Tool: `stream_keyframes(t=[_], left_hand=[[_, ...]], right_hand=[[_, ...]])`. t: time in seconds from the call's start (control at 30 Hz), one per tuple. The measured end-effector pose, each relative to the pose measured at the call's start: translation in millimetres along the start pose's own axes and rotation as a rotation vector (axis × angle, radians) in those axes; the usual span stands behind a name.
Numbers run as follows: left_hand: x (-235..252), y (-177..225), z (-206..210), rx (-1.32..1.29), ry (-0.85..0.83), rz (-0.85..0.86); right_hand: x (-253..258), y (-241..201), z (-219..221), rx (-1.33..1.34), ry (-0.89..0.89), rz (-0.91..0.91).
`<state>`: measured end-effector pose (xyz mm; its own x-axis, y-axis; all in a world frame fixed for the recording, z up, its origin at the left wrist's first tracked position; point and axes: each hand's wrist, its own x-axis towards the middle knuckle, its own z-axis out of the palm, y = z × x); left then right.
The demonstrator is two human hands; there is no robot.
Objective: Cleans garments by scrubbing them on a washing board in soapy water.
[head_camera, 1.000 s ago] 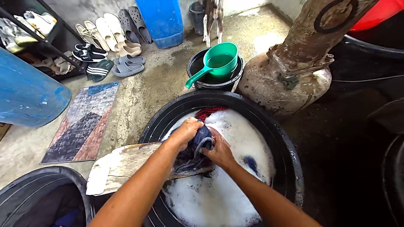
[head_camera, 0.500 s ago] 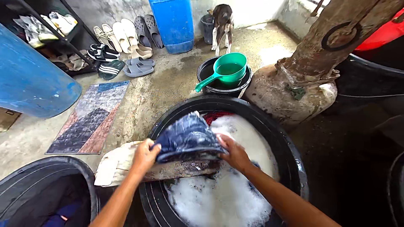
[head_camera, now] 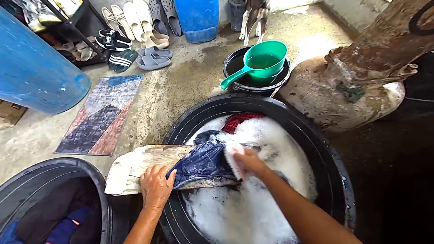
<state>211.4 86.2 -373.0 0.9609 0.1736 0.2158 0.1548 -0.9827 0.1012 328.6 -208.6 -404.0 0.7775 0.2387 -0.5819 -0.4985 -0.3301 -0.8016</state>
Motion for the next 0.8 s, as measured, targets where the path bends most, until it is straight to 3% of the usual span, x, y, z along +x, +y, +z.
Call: stream_keyframes(t=[0.13, 0.2, 0.27, 0.4, 0.47, 0.53, 0.63, 0.7, 0.8], left_hand=[[-6.3, -10.5, 11.3, 0.032, 0.097, 0.067], [-7.4, -13.9, 14.6, 0.031, 0.132, 0.095], [-8.7, -15.3, 14.8, 0.03, 0.127, 0.113], [-8.4, -13.4, 16.0, 0.018, 0.093, 0.106], [-6.8, -11.2, 15.3, 0.021, 0.095, 0.092], [-6.3, -11.1, 16.9, 0.013, 0.106, 0.09], [-6.4, -12.1, 15.7, -0.009, 0.092, 0.086], [-5.9, -14.1, 14.0, -0.031, 0.096, 0.095], [-6.4, -17.5, 15.9, -0.028, 0.098, 0.111]], right_hand=[[-34.3, -67.2, 112.0, -0.247, -0.203, -0.188], [-36.7, -70.8, 137.9, -0.462, -0.225, -0.219], [-30.5, -44.0, 123.1, -0.651, -0.161, -0.229], [-11.8, 38.4, 13.2, -0.759, 0.086, -0.018], [-11.0, 30.3, -16.9, -0.753, 0.1, 0.133], [-19.3, -3.4, 3.0, -0.685, 0.089, 0.072], [-37.4, -60.9, 93.4, -0.469, 0.015, -0.198], [-39.2, -78.7, 144.6, -0.465, -0.075, -0.288], [-17.3, -56.6, 134.9, -0.651, -0.083, -0.266]])
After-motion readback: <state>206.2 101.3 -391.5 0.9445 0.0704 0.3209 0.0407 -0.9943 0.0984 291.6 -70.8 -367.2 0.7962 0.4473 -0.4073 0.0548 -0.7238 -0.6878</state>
